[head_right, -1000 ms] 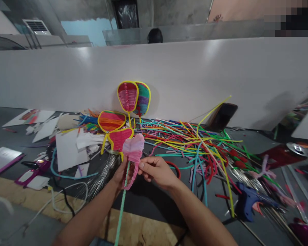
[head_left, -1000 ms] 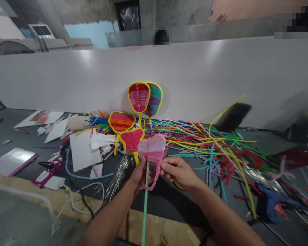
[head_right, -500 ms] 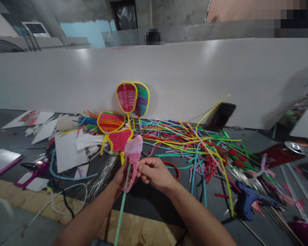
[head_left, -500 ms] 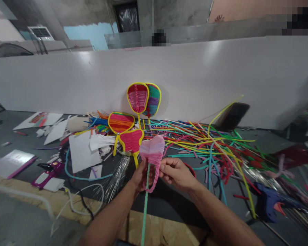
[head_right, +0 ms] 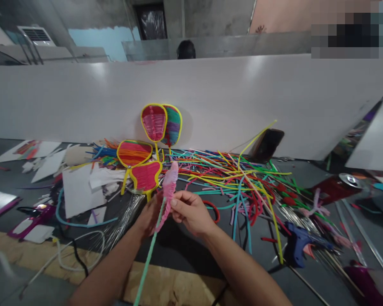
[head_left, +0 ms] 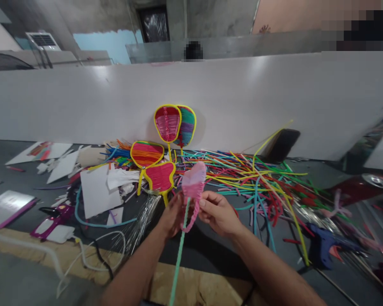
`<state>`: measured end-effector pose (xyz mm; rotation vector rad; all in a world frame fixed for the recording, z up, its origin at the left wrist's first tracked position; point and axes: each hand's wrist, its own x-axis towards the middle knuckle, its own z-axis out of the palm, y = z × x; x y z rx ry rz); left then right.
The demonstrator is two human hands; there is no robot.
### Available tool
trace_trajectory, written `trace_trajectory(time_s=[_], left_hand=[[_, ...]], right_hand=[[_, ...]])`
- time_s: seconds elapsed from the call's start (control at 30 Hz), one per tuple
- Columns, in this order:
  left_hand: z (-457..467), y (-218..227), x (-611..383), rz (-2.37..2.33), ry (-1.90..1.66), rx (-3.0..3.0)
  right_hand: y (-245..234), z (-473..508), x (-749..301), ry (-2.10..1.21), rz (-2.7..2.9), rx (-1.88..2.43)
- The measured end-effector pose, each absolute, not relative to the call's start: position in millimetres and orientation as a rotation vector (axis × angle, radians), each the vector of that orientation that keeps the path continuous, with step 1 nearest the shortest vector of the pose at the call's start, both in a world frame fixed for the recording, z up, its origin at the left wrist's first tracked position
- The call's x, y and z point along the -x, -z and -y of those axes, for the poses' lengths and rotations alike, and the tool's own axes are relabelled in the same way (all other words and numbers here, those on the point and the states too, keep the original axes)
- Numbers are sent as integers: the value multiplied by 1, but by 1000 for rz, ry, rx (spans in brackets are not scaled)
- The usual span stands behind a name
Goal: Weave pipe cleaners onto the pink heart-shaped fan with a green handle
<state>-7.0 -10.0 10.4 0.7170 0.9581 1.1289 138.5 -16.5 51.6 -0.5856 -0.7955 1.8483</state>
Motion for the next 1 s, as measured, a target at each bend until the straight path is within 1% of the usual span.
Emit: trace_trajectory(time_s=[0.13, 0.23, 0.3, 0.43, 0.63, 0.8, 1.0], left_hand=[[13, -37, 13, -1116, -1417, -1016], [25, -60, 17, -1254, -1292, -1539], [32, -71, 15, -1356, -1164, -1922], [37, -74, 7, -1491, -1227, -2334], [36, -63, 6, -1615, -1314, -2574], [39, -66, 5, -1589, -1327, -2686], [40, -63, 3, -1621, -1263, -2613]], right_hand=[[-60, 13, -145, -1596, 933, 760], [-59, 12, -146, -1423, 1155, 904], [-55, 12, -145, -1381, 1236, 931], [-49, 13, -142, -1416, 1315, 907], [-50, 12, -144, -1434, 1325, 902], [-53, 13, -145, -1401, 1358, 923], [-52, 12, -143, -1380, 1356, 927]])
